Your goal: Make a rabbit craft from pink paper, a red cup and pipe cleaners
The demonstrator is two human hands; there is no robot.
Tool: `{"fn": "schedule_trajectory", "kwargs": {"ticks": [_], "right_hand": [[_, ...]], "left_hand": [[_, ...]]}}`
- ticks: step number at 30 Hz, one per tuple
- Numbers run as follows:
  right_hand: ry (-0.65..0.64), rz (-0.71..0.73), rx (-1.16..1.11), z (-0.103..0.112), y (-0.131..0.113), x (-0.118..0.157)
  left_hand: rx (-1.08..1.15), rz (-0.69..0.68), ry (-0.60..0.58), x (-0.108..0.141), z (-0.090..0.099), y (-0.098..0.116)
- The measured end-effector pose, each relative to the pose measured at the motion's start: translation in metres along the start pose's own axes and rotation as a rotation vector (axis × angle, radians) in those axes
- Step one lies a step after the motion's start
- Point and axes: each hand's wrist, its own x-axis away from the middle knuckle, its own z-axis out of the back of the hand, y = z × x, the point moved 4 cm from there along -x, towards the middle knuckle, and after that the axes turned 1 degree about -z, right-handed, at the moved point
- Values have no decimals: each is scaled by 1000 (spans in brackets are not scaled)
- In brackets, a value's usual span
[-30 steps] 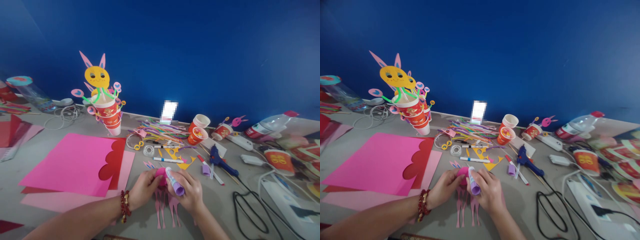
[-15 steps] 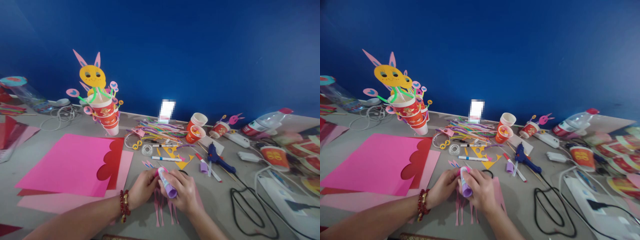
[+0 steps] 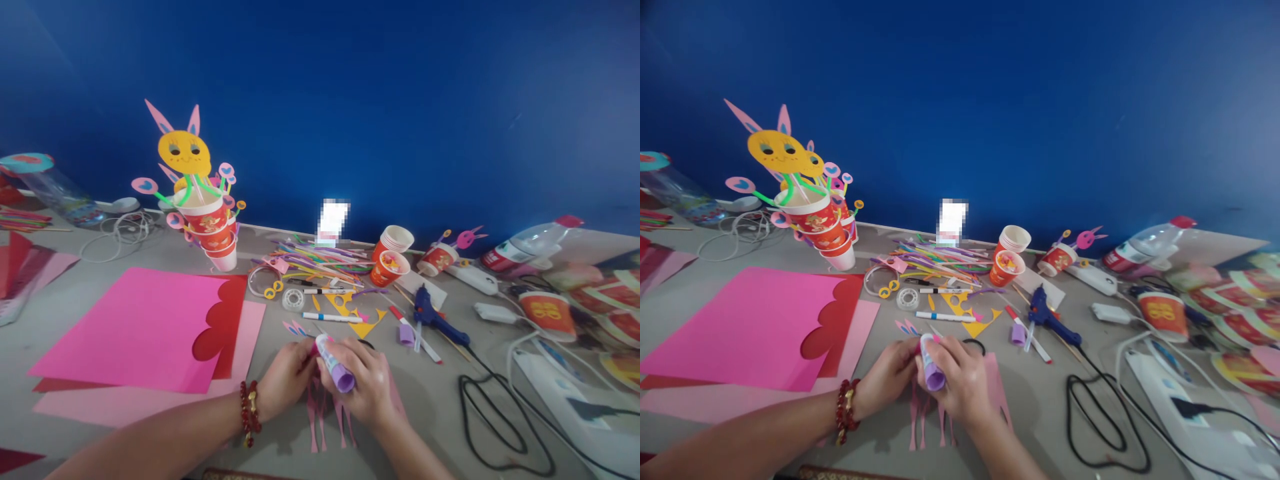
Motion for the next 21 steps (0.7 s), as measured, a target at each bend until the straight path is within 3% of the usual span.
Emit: {"fn": "schedule_trajectory", "kwargs": {"ticks": [6,17,21], "right_hand": [[13,-61,20,2,3,-1],[3,-29,20,2,0,-1],[-9,-49,79,3,7,-1]], "left_hand": [[-25,13,-4,0,0,-1],[-16,-1,-10,1,-1,0],[-31,23,36,1,2,0]]}}
